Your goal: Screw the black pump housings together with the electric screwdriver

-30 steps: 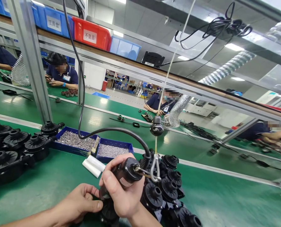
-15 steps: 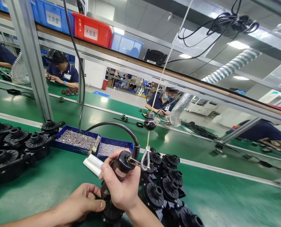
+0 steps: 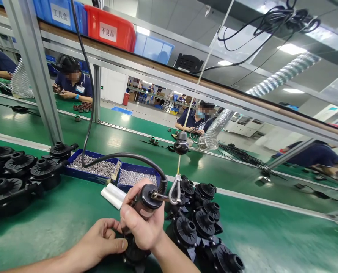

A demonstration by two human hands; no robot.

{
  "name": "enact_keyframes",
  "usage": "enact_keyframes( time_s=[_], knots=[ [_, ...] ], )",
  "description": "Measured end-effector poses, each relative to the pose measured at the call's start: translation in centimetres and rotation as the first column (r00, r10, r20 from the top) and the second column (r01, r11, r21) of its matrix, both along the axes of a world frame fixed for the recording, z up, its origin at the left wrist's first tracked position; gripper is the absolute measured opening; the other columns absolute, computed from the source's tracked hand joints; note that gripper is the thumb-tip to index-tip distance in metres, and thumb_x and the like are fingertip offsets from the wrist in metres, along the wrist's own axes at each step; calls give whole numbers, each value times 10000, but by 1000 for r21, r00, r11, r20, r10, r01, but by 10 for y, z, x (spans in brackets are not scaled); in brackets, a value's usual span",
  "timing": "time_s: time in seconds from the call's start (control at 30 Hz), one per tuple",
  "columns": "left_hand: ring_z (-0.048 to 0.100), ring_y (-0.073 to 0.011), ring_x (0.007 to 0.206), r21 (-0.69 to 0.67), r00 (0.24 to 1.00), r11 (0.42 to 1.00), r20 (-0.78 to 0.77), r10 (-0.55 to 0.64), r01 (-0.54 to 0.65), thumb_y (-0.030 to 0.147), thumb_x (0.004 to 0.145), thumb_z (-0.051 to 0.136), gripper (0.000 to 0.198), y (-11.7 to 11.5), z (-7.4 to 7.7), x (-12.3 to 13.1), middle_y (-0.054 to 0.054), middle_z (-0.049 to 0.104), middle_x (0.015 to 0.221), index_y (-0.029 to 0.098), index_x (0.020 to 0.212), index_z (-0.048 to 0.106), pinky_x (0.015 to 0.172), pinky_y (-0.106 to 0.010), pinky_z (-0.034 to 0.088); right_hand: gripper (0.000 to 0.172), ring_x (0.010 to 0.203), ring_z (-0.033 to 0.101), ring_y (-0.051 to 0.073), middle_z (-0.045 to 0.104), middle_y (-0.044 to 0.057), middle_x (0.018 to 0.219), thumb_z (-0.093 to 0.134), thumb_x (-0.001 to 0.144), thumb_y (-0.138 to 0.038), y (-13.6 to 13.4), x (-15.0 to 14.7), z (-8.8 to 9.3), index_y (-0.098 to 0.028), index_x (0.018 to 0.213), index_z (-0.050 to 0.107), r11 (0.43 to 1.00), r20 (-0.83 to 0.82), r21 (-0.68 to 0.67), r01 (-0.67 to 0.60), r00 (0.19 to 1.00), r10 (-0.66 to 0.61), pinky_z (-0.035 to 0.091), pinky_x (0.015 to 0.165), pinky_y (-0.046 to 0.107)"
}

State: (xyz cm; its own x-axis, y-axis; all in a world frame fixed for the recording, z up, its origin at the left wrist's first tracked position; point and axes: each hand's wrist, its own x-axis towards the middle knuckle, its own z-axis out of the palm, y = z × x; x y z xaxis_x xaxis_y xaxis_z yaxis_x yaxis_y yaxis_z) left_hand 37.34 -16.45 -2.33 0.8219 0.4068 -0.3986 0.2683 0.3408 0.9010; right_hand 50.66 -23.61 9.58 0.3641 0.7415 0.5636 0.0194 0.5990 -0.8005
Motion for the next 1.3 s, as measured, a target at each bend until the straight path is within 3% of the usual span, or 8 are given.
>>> enact_keyframes(
  time_s=[0.2, 0.37, 0.5, 0.63, 0.7, 0.8, 1.07, 1.3],
  knots=[
    [302, -111, 553, 44, 993, 996, 90, -83, 79, 447, 697, 927, 587, 3, -8, 1, 148, 434, 557, 167, 1104, 609, 555, -284, 218, 238, 487, 654, 152, 700, -13, 742, 777, 994, -309, 1, 5, -1, -241, 1089, 569, 1000, 57, -15, 20, 998, -19, 540, 446, 228],
    [322, -115, 591, 93, 986, 990, 117, -117, 106, 428, 706, 931, 596, 8, 2, -8, 153, 427, 608, 198, 1118, 568, 578, -277, 255, 264, 423, 588, 127, 647, -39, 687, 794, 967, -332, 0, 10, 2, -230, 1022, 557, 999, 36, -39, 38, 999, -37, 476, 433, 220],
    [348, -119, 650, 133, 987, 985, 97, -128, 114, 396, 703, 898, 503, 11, 9, -13, 138, 434, 643, 229, 980, 513, 596, -276, 261, 258, 501, 660, 158, 690, -14, 718, 821, 961, -307, -9, 12, 14, -222, 1008, 581, 988, -14, -111, 106, 994, -108, 538, 503, 253],
    [403, -126, 667, 198, 991, 971, -1, -135, 133, 414, 710, 863, 447, 10, 15, -16, 117, 485, 656, 239, 890, 493, 609, -279, 293, 169, 561, 680, 139, 702, -22, 781, 762, 1027, -276, -19, 2, 25, -254, 1071, 600, 978, -38, 124, 165, 986, -162, 585, 541, 231],
    [424, -129, 676, 224, 990, 965, -52, -129, 138, 425, 706, 867, 435, 9, 17, -17, 104, 506, 673, 234, 854, 505, 613, -281, 300, 146, 567, 674, 123, 696, -26, 795, 737, 1050, -280, -20, -6, 25, -270, 1103, 601, 976, -56, 159, 149, 988, -141, 598, 550, 217],
    [437, -134, 681, 209, 991, 969, -61, -120, 130, 447, 714, 874, 432, 7, 17, -18, 93, 513, 684, 227, 841, 526, 616, -282, 301, 152, 563, 686, 130, 708, -20, 797, 737, 1053, -268, -15, -15, 20, -268, 1095, 591, 993, -33, 80, 84, 996, -82, 609, 548, 225],
    [431, -133, 679, 168, 991, 979, 42, -127, 118, 428, 760, 882, 427, 7, 2, -17, 74, 513, 724, 227, 870, 522, 617, -272, 290, 172, 582, 706, 112, 729, -13, 820, 774, 1041, -232, 6, -18, 6, -254, 1136, 632, 999, -47, 18, -51, 998, 51, 601, 560, 187],
    [391, -126, 678, 222, 994, 970, 26, -108, 100, 355, 731, 854, 396, 5, 1, -16, 86, 462, 713, 229, 860, 501, 611, -268, 266, 156, 623, 719, 127, 722, -4, 849, 777, 1042, -212, 4, -24, 7, -250, 1137, 660, 996, 27, -48, 74, 997, -73, 602, 572, 203]
  ],
)
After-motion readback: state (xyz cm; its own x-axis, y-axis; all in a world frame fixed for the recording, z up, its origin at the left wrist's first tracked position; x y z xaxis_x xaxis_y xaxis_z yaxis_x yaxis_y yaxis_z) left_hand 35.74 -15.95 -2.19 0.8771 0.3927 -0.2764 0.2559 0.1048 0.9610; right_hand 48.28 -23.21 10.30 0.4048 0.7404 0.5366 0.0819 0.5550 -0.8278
